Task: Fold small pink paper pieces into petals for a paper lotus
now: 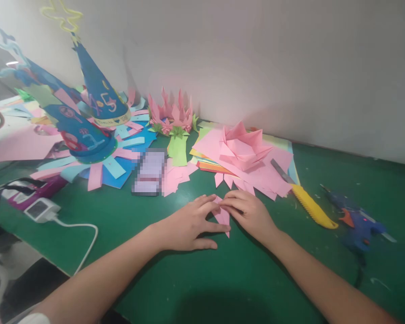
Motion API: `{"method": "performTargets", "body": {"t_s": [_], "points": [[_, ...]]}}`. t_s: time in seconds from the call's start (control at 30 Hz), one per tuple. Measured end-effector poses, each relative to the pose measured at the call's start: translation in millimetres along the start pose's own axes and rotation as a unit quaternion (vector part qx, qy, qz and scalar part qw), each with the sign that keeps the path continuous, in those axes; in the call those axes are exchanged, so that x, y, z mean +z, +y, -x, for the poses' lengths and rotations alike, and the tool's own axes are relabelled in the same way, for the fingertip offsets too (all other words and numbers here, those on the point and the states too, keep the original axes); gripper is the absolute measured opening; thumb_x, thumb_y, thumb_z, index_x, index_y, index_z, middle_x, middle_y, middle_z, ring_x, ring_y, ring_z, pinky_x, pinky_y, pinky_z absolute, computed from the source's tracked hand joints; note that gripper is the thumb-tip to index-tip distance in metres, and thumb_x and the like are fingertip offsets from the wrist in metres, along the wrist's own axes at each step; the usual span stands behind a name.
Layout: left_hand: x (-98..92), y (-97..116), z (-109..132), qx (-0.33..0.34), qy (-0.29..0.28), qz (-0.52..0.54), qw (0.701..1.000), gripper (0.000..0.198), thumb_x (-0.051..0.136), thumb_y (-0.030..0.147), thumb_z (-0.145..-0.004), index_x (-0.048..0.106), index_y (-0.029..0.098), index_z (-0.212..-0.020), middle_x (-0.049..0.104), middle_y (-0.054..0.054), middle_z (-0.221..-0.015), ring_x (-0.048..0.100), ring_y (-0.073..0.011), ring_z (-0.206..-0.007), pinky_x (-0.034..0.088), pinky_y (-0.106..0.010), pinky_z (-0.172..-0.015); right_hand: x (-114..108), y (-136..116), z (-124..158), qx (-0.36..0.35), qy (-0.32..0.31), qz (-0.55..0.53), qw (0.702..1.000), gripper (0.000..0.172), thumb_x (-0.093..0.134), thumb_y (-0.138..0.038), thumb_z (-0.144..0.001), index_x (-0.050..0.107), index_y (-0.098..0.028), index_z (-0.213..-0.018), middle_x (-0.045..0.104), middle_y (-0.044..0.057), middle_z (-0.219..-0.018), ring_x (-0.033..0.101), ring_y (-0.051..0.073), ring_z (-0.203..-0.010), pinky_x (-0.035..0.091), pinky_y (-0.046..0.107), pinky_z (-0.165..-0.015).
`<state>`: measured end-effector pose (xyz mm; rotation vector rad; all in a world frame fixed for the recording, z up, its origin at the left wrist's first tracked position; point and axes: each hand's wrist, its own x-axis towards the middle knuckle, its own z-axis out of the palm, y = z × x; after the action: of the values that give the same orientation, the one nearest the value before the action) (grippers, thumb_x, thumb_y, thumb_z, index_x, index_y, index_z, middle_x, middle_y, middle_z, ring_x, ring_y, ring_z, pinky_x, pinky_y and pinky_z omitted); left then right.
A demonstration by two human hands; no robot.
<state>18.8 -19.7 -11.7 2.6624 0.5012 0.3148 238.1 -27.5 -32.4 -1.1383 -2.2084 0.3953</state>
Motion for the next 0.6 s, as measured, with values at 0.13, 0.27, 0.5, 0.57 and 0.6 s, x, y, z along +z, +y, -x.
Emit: {"method": "performTargets", "body": {"t_s": [0.13, 0.27, 0.5, 0.57, 0.6], "points": [[-0.4, 1.1, -0.2, -0.004, 0.005, 0.011, 1.000, 0.040, 0.055, 0.045, -0.085, 0.056, 0.030, -0.122, 0.043, -0.010, -0.123, 0.031, -0.0304, -0.130, 0.027, -0.048, -0.109, -1.3, -0.3, -0.5, -0.006, -0.009, 0.005, 1.000, 0.020, 0.048, -0.020, -0.091, 0.068, -0.021, -0.089, 0.065, 0.006, -0.085, 0.058, 0.018, -0.079, 0.048, 0.033, -0.070], [-2.4, 1.0, 0.2, -0.006, 0.000, 0.025, 1.000, 0.044, 0.056, 0.044, -0.084, 0.051, 0.029, -0.125, 0.045, -0.011, -0.119, 0.033, -0.0303, -0.129, 0.030, -0.048, -0.107, -2.0, -0.5, -0.7, -0.018, -0.013, 0.018, 1.000, 0.022, 0.046, -0.019, -0.091, 0.068, -0.020, -0.088, 0.065, 0.006, -0.084, 0.058, 0.017, -0.079, 0.048, 0.033, -0.070], [-5.0, -1.6, 0.6, -0.053, 0.007, 0.041, 0.998, 0.034, 0.054, 0.039, -0.087, 0.047, 0.016, -0.112, 0.046, -0.013, -0.127, 0.037, -0.0256, -0.128, 0.035, -0.041, -0.105, -3.7, -3.6, -1.2, -0.049, -0.009, 0.056, 0.997, 0.024, 0.044, -0.019, -0.093, 0.067, -0.018, -0.090, 0.067, 0.007, -0.087, 0.060, 0.018, -0.078, 0.050, 0.034, -0.070], [-3.6, -3.2, 0.1, -0.061, 0.010, 0.035, 0.997, 0.030, 0.052, 0.039, -0.088, 0.048, 0.016, -0.107, 0.044, -0.013, -0.130, 0.041, -0.0249, -0.124, 0.039, -0.039, -0.101, -4.9, -4.1, -0.3, -0.059, -0.009, 0.062, 0.996, 0.025, 0.043, -0.018, -0.093, 0.067, -0.019, -0.090, 0.068, 0.007, -0.089, 0.061, 0.018, -0.080, 0.050, 0.034, -0.071], [-2.8, -4.1, -0.2, -0.062, 0.011, 0.032, 0.998, 0.028, 0.052, 0.039, -0.088, 0.049, 0.016, -0.105, 0.043, -0.013, -0.130, 0.043, -0.0246, -0.122, 0.040, -0.039, -0.100, -5.5, -4.0, 0.5, -0.064, -0.010, 0.065, 0.996, 0.025, 0.043, -0.018, -0.093, 0.067, -0.019, -0.090, 0.068, 0.007, -0.089, 0.061, 0.018, -0.082, 0.051, 0.034, -0.073]]}}
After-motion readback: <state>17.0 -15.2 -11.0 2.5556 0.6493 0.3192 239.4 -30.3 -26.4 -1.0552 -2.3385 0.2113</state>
